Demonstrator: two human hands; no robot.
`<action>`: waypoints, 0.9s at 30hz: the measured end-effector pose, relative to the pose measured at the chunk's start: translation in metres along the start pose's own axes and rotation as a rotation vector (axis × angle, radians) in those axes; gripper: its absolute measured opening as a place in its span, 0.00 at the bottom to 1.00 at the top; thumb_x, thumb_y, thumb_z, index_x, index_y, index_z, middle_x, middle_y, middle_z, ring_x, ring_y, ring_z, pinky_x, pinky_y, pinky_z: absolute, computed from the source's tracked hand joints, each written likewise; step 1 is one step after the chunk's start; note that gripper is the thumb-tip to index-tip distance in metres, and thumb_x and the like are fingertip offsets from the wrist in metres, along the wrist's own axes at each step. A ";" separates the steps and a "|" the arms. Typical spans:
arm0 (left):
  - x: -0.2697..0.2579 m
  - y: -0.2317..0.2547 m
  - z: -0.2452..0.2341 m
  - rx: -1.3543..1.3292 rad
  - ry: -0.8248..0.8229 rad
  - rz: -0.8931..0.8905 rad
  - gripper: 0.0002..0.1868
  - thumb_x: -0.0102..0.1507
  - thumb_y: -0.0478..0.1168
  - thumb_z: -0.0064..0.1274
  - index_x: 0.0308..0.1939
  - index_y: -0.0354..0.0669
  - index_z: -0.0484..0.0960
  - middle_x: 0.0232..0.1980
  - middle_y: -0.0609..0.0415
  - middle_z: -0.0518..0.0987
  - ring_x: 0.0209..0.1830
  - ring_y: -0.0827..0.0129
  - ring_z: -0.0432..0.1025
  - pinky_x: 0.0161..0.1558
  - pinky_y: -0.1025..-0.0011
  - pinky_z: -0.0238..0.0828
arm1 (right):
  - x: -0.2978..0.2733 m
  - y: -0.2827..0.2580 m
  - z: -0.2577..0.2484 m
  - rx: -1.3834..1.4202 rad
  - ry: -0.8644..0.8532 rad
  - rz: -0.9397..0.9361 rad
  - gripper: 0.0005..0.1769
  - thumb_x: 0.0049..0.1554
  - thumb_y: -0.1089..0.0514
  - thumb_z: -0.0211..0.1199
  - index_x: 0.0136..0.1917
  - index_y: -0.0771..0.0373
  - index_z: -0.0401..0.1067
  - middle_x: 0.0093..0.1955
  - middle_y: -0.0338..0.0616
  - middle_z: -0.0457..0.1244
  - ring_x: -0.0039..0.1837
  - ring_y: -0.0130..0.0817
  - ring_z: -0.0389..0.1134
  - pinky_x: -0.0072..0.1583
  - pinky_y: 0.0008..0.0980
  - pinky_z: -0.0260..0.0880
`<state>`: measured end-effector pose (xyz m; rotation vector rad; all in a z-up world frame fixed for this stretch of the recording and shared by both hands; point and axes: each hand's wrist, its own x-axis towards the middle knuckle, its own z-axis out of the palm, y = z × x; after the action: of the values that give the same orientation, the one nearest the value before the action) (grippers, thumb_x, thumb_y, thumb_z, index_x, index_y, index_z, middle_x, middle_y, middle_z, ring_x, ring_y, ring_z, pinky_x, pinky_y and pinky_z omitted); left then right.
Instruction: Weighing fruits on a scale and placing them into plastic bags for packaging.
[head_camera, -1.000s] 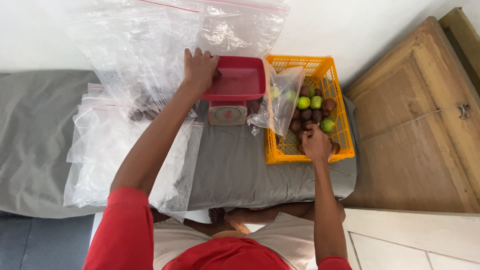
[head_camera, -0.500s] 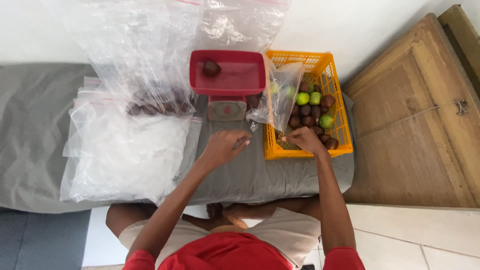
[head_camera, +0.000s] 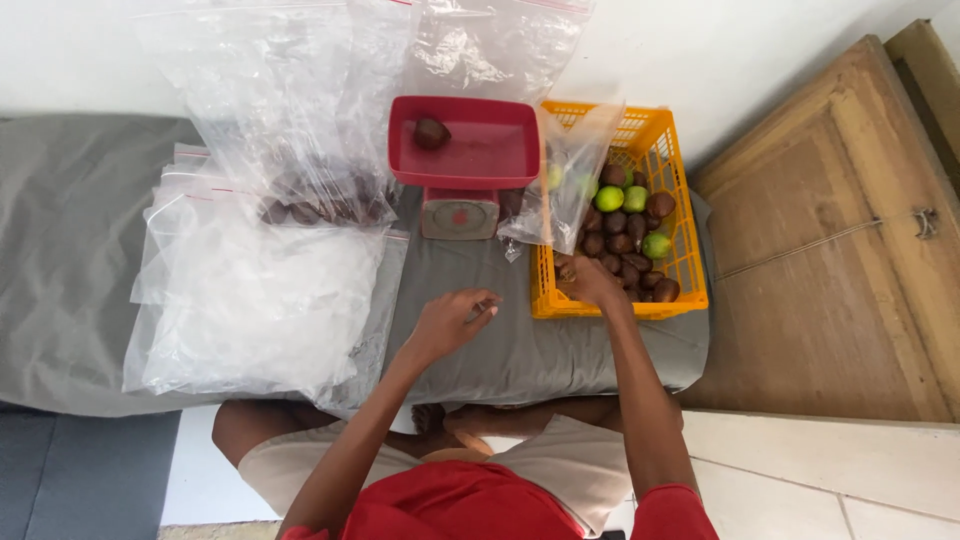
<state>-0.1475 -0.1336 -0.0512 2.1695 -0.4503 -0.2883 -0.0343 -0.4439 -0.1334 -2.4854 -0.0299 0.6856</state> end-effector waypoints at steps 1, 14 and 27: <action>0.000 0.005 0.000 -0.002 -0.001 0.001 0.12 0.70 0.42 0.51 0.56 0.47 0.82 0.49 0.50 0.86 0.52 0.56 0.81 0.50 0.56 0.79 | -0.006 -0.004 -0.002 -0.001 0.000 0.002 0.31 0.55 0.56 0.71 0.71 0.64 0.71 0.68 0.62 0.65 0.54 0.56 0.72 0.43 0.49 0.73; 0.003 0.018 0.017 -0.056 0.022 0.095 0.12 0.70 0.39 0.51 0.56 0.42 0.82 0.47 0.47 0.85 0.48 0.54 0.82 0.49 0.55 0.79 | 0.030 0.031 0.019 -0.032 -0.056 -0.022 0.35 0.59 0.45 0.67 0.74 0.61 0.67 0.67 0.58 0.66 0.67 0.59 0.66 0.64 0.55 0.71; 0.001 0.018 0.014 -0.069 0.015 0.097 0.13 0.71 0.40 0.49 0.58 0.42 0.81 0.47 0.46 0.85 0.48 0.53 0.81 0.49 0.55 0.79 | 0.076 0.070 0.035 0.004 -0.079 0.063 0.18 0.56 0.46 0.68 0.40 0.64 0.76 0.43 0.53 0.68 0.50 0.48 0.68 0.48 0.48 0.67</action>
<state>-0.1554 -0.1536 -0.0452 2.0747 -0.5283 -0.2308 0.0070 -0.4725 -0.2302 -2.4633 0.0206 0.8092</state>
